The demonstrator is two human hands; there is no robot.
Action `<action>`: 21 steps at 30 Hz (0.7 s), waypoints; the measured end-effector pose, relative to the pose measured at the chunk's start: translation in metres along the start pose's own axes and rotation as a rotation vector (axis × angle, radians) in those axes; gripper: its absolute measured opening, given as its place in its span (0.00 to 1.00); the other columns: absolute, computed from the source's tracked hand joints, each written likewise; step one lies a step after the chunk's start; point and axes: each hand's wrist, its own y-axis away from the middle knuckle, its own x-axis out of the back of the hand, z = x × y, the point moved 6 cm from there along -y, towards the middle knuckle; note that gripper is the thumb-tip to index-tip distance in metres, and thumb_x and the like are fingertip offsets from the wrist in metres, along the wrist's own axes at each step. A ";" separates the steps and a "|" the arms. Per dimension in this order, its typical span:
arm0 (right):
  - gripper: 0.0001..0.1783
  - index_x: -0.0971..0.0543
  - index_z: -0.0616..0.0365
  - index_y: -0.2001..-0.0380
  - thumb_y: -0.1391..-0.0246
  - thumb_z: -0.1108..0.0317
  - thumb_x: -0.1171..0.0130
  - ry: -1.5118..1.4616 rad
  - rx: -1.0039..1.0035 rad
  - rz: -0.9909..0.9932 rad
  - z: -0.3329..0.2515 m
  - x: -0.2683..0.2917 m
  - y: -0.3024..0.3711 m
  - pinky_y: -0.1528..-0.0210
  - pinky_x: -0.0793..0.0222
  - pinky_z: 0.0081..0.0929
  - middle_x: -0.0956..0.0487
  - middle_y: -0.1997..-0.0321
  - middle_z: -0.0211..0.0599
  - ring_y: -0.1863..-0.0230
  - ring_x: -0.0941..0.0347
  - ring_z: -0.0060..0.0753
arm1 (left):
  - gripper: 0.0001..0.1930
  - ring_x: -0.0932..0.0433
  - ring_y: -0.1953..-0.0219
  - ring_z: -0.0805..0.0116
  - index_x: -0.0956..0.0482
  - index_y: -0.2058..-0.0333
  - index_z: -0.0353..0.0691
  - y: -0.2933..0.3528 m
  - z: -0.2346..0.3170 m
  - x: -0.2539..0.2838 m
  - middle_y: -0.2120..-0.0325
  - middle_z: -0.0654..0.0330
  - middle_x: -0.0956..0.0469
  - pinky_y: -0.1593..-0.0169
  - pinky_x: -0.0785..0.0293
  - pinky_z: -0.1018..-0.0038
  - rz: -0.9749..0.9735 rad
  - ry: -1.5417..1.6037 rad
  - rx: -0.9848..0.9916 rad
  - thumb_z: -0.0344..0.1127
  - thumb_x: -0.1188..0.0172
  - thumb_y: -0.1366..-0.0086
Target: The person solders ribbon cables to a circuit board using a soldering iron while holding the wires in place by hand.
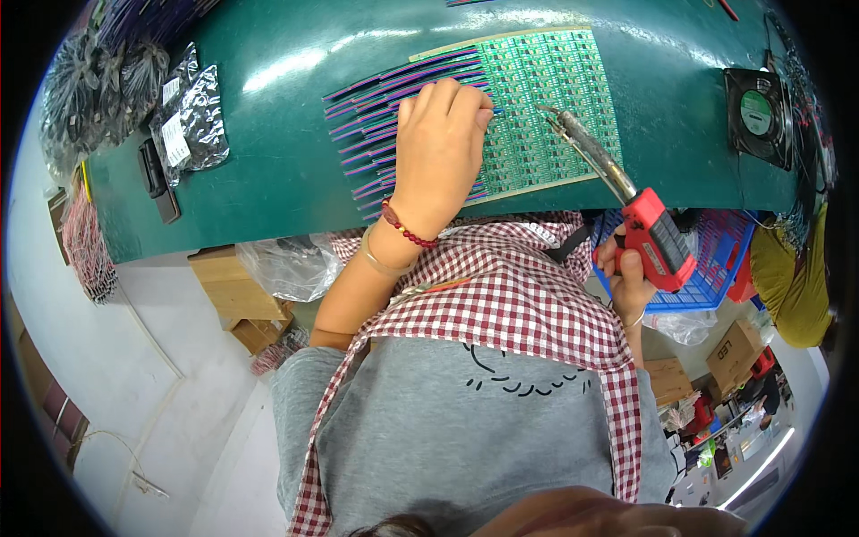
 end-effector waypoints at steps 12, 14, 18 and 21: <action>0.21 0.29 0.66 0.53 0.41 0.59 0.44 -0.018 -0.004 -0.059 0.011 -0.013 -0.005 0.78 0.39 0.20 0.27 0.76 0.37 0.81 0.37 0.21 | 0.05 0.30 0.65 0.57 0.26 0.70 0.40 0.002 0.005 -0.004 0.71 0.58 0.29 0.62 0.35 0.64 0.077 -0.057 -0.001 0.27 0.39 0.45; 0.21 0.29 0.66 0.54 0.41 0.59 0.44 -0.017 -0.006 -0.080 0.011 -0.017 -0.007 0.78 0.39 0.20 0.27 0.76 0.37 0.82 0.38 0.21 | 0.05 0.30 0.65 0.57 0.26 0.70 0.41 0.003 0.006 -0.003 0.71 0.59 0.29 0.62 0.36 0.64 0.074 -0.103 0.003 0.28 0.39 0.44; 0.21 0.30 0.65 0.55 0.41 0.58 0.44 -0.031 0.028 -0.002 0.005 -0.013 -0.010 0.78 0.38 0.21 0.27 0.77 0.38 0.83 0.38 0.21 | 0.05 0.30 0.64 0.59 0.26 0.69 0.42 0.004 0.006 -0.003 0.70 0.61 0.28 0.62 0.38 0.65 0.082 -0.095 0.000 0.28 0.39 0.44; 0.21 0.31 0.65 0.55 0.40 0.57 0.45 -0.082 0.037 0.016 0.002 -0.011 -0.014 0.79 0.37 0.21 0.28 0.77 0.38 0.83 0.38 0.21 | 0.05 0.29 0.64 0.59 0.26 0.69 0.42 0.004 0.006 -0.005 0.70 0.61 0.28 0.62 0.37 0.65 0.086 -0.094 -0.008 0.28 0.39 0.45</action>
